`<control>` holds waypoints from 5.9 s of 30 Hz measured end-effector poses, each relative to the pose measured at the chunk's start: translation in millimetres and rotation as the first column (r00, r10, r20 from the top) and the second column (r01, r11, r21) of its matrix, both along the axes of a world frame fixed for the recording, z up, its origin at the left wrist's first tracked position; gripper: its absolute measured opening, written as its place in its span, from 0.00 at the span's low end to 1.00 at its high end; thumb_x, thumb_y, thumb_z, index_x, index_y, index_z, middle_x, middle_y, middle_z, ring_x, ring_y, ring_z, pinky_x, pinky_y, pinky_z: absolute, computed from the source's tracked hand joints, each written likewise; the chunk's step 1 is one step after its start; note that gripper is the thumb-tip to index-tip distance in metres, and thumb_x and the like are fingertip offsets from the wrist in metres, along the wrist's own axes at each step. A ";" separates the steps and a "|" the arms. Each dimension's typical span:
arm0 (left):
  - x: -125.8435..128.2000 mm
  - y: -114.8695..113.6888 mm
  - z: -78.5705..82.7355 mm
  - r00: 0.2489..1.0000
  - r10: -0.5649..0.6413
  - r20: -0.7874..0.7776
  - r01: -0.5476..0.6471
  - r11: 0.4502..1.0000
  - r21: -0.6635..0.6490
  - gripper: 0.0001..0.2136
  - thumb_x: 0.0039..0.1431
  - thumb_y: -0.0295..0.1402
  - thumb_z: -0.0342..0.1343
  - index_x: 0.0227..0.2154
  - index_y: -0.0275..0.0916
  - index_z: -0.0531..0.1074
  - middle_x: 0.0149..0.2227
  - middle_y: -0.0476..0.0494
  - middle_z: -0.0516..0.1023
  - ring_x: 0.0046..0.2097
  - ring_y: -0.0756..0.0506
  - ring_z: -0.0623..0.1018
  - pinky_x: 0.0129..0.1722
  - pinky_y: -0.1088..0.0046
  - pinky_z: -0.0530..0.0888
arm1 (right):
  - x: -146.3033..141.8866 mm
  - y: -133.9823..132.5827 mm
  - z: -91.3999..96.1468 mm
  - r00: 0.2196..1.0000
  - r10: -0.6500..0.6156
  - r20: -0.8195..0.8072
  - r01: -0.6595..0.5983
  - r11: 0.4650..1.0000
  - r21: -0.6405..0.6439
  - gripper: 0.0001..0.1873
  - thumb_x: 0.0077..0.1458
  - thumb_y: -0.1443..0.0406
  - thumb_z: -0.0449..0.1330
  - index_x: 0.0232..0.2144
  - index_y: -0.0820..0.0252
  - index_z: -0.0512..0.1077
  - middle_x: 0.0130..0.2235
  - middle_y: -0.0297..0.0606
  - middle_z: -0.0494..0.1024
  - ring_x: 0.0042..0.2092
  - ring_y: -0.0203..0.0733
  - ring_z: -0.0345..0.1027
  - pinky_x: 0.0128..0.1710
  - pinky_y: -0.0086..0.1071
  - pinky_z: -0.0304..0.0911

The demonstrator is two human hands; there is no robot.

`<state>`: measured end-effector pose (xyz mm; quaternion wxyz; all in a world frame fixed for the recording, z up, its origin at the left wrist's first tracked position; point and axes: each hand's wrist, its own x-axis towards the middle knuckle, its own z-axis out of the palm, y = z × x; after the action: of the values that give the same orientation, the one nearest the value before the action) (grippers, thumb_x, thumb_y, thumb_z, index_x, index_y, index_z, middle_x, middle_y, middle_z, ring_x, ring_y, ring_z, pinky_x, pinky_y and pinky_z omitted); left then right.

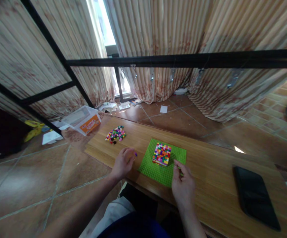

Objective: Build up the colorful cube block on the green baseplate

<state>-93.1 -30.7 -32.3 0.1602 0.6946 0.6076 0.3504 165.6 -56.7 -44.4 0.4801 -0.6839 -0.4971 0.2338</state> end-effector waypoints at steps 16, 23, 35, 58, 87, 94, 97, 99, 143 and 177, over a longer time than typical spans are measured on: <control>-12.3 41.9 0.9 0.912 -0.326 -0.248 0.279 0.938 -0.206 0.11 0.59 0.22 0.51 0.34 0.40 0.78 0.40 0.42 0.76 0.44 0.43 0.76 0.50 0.67 0.72 | 96.6 -10.6 -26.0 0.854 -0.067 0.516 0.071 0.997 0.013 0.25 0.55 0.51 0.51 0.40 0.61 0.78 0.38 0.49 0.80 0.35 0.50 0.72 0.34 0.41 0.64; -5.7 32.9 6.4 0.979 -0.178 -0.100 0.156 0.967 -0.199 0.08 0.61 0.25 0.50 0.34 0.38 0.75 0.33 0.44 0.76 0.37 0.45 0.76 0.41 0.69 0.73 | 98.3 -10.3 -39.5 0.846 -0.140 0.514 0.094 0.989 0.115 0.25 0.58 0.52 0.50 0.39 0.64 0.78 0.39 0.51 0.80 0.36 0.50 0.72 0.36 0.41 0.66; 40.9 -43.9 46.5 0.704 -0.156 0.693 0.381 0.907 -0.182 0.07 0.60 0.35 0.58 0.39 0.38 0.74 0.34 0.45 0.78 0.36 0.47 0.77 0.39 0.73 0.74 | -57.0 -44.2 49.4 0.900 0.198 -0.389 -0.222 0.975 -0.018 0.17 0.49 0.52 0.67 0.38 0.53 0.81 0.38 0.39 0.83 0.38 0.43 0.76 0.40 0.36 0.71; 63.4 -56.4 42.5 0.529 -0.061 0.846 0.424 0.883 -0.201 0.06 0.52 0.30 0.61 0.35 0.38 0.75 0.27 0.50 0.75 0.28 0.51 0.73 0.30 0.77 0.69 | -48.7 -45.4 48.7 0.783 0.035 -0.621 -0.098 0.993 -0.067 0.16 0.40 0.52 0.72 0.28 0.57 0.80 0.23 0.32 0.75 0.24 0.33 0.63 0.25 0.28 0.62; -0.6 -32.8 -12.0 0.705 0.092 0.703 0.143 0.953 -0.269 0.05 0.54 0.32 0.58 0.32 0.37 0.77 0.34 0.45 0.79 0.39 0.45 0.77 0.44 0.70 0.71 | -3.0 40.8 32.4 0.963 0.156 0.222 -0.204 0.955 0.215 0.14 0.53 0.53 0.64 0.31 0.57 0.80 0.37 0.40 0.76 0.33 0.38 0.70 0.32 0.34 0.67; 0.3 -34.0 -13.1 0.706 0.110 0.699 0.136 0.948 -0.287 0.06 0.55 0.32 0.58 0.33 0.37 0.77 0.34 0.45 0.80 0.39 0.45 0.77 0.44 0.70 0.72 | 2.4 35.2 28.2 0.826 0.142 0.545 -0.347 0.891 0.293 0.13 0.62 0.59 0.59 0.37 0.59 0.81 0.39 0.41 0.78 0.39 0.41 0.73 0.42 0.37 0.70; 1.1 -34.7 -12.8 0.710 0.100 0.697 0.140 0.950 -0.279 0.06 0.55 0.32 0.58 0.33 0.38 0.77 0.35 0.45 0.80 0.39 0.45 0.77 0.45 0.69 0.72 | 2.9 31.0 25.4 0.749 0.099 0.655 -0.371 0.882 0.290 0.13 0.63 0.60 0.57 0.40 0.59 0.80 0.41 0.42 0.79 0.41 0.42 0.73 0.44 0.38 0.70; 1.3 -34.9 -12.6 0.715 0.094 0.693 0.137 0.953 -0.270 0.06 0.55 0.32 0.58 0.33 0.38 0.77 0.35 0.45 0.80 0.40 0.45 0.78 0.46 0.69 0.72 | 3.0 28.6 22.5 0.712 0.076 0.698 -0.379 0.879 0.291 0.13 0.64 0.61 0.57 0.42 0.59 0.80 0.41 0.42 0.79 0.42 0.43 0.72 0.45 0.38 0.70; 70.0 -59.2 23.2 0.599 -0.064 0.798 0.420 0.874 -0.245 0.16 0.60 0.28 0.56 0.51 0.39 0.70 0.37 0.43 0.82 0.37 0.46 0.81 0.40 0.70 0.76 | -38.9 -42.7 51.3 0.904 0.426 0.044 -0.428 0.902 0.054 0.11 0.61 0.57 0.60 0.35 0.54 0.80 0.37 0.39 0.80 0.40 0.42 0.75 0.41 0.35 0.71; 0.0 -36.9 -3.0 0.815 0.114 0.568 0.035 0.969 -0.245 0.07 0.59 0.29 0.54 0.37 0.39 0.76 0.36 0.45 0.80 0.39 0.46 0.77 0.41 0.71 0.73 | -3.7 32.8 27.3 0.721 0.117 0.682 -0.375 0.894 0.243 0.14 0.64 0.59 0.55 0.39 0.55 0.80 0.42 0.43 0.78 0.45 0.46 0.70 0.48 0.43 0.66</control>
<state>-93.2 -67.6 -35.3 0.4134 0.5175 0.5832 0.4703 161.8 -23.8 -17.1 0.3588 -0.5465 -0.7549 -0.0524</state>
